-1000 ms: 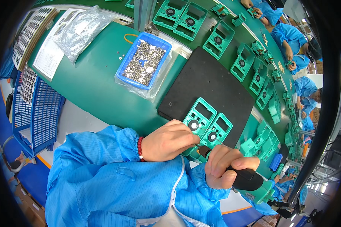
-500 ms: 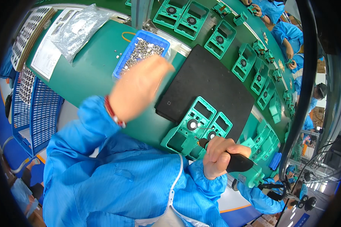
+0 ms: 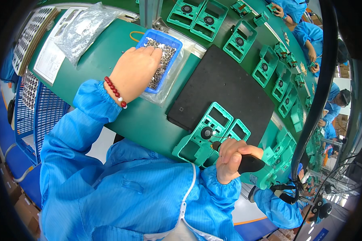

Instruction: The person assembles the outer green casing of electronic devices by securing small screws into the electronic case with an electric screwdriver.

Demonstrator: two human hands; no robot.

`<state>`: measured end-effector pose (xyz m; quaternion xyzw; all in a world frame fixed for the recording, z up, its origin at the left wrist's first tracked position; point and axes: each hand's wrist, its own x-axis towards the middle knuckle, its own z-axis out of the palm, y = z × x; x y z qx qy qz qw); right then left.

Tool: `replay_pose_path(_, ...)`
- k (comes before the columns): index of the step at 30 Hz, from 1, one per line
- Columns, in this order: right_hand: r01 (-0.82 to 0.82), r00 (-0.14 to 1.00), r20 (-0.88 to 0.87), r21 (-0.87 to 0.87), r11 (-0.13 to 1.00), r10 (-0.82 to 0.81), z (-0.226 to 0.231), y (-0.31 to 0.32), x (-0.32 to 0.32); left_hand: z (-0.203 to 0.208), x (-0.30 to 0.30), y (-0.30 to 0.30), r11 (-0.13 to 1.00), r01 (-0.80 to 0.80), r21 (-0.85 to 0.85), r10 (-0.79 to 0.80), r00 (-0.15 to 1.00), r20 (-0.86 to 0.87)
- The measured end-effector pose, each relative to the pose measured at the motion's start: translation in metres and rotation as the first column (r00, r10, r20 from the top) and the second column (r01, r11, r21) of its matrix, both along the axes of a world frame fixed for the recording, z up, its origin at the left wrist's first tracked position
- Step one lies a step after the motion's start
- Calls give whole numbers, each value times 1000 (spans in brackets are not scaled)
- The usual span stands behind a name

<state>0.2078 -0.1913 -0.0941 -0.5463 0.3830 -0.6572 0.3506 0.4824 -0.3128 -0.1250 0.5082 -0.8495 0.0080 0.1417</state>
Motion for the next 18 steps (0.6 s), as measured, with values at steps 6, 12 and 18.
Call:
replay_pose_path(6,-141,989,57,52,989,138,1,-2,-2,14,-28,24,990,142,10,-118,858,-501)
replay_pose_path(12,-105,993,59,108,989,99,4,-1,1,-2,-87,94,690,713,125,-423,538,-730)
replay_pose_path(18,-61,997,-44,97,993,66,4,2,2,-27,-129,128,723,667,-181,-610,493,-621)
